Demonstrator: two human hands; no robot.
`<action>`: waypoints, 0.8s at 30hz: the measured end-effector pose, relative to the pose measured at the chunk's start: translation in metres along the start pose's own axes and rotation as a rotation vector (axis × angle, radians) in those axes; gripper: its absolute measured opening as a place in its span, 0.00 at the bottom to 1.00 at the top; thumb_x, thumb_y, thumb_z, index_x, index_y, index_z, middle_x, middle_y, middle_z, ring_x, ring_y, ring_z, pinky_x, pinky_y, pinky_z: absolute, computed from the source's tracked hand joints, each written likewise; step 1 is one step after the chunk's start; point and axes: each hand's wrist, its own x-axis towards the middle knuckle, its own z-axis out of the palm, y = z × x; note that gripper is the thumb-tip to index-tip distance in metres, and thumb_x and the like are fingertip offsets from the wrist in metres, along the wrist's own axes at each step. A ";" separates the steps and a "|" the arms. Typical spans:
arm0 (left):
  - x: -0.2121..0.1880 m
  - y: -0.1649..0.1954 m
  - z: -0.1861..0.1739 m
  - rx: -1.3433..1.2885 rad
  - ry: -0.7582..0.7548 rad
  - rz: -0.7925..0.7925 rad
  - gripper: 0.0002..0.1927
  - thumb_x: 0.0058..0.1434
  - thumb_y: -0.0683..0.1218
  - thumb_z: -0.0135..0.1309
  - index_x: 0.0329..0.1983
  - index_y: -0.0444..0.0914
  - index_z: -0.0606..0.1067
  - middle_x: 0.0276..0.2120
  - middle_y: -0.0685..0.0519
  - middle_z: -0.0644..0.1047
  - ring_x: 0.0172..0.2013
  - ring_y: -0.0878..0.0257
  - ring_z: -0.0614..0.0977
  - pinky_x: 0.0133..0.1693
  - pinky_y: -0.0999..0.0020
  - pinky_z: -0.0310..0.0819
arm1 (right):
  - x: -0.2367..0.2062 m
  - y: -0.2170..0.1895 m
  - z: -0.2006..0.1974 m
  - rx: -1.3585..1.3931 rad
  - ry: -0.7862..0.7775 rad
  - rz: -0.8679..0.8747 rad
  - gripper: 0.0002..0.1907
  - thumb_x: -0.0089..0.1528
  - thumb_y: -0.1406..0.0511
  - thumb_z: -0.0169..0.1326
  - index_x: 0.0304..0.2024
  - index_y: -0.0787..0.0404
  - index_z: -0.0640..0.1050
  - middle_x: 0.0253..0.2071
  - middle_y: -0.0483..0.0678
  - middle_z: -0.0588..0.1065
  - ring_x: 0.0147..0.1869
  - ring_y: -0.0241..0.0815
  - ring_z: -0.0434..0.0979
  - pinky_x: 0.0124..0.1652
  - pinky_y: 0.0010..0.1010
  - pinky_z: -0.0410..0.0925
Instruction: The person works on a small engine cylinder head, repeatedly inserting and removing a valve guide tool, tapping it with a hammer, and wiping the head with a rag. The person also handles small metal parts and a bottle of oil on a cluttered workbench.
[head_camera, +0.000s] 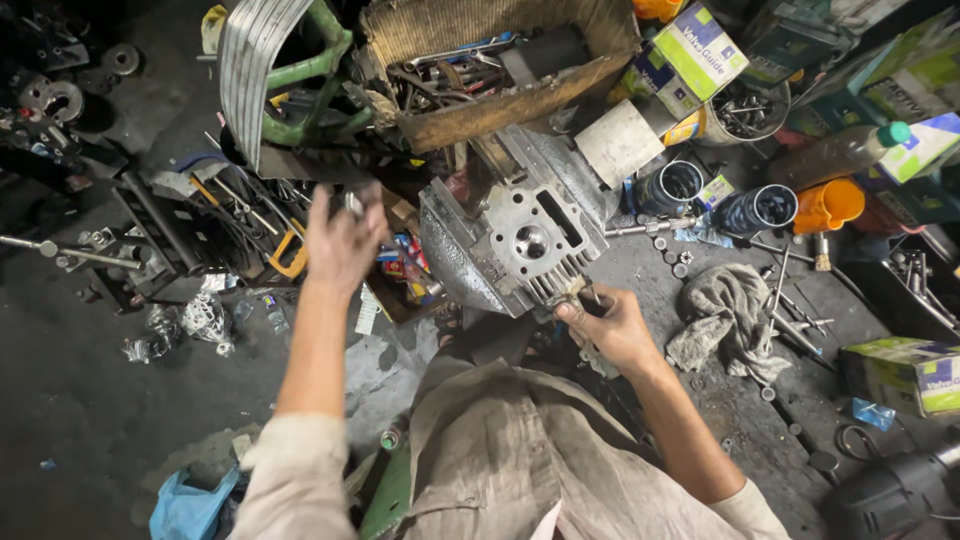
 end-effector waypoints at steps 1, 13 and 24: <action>-0.019 -0.007 0.017 -0.131 -0.160 -0.063 0.49 0.76 0.76 0.41 0.64 0.24 0.71 0.50 0.35 0.78 0.52 0.43 0.78 0.55 0.48 0.74 | 0.000 0.000 -0.001 0.010 -0.005 0.028 0.12 0.59 0.63 0.64 0.39 0.66 0.82 0.19 0.41 0.72 0.19 0.28 0.66 0.19 0.24 0.59; -0.069 -0.206 0.014 2.218 -0.667 0.207 0.31 0.61 0.57 0.51 0.67 0.44 0.68 0.63 0.43 0.74 0.60 0.44 0.73 0.53 0.45 0.64 | 0.004 -0.004 -0.007 -0.144 -0.109 0.079 0.13 0.62 0.61 0.61 0.43 0.64 0.78 0.21 0.42 0.74 0.21 0.30 0.71 0.21 0.25 0.67; -0.021 -0.290 -0.094 1.724 0.218 -0.251 0.23 0.70 0.61 0.53 0.56 0.41 0.74 0.51 0.44 0.79 0.50 0.47 0.80 0.50 0.50 0.74 | 0.003 0.042 -0.031 0.166 -0.215 -0.007 0.32 0.69 0.54 0.54 0.68 0.66 0.66 0.67 0.51 0.69 0.67 0.42 0.71 0.62 0.35 0.64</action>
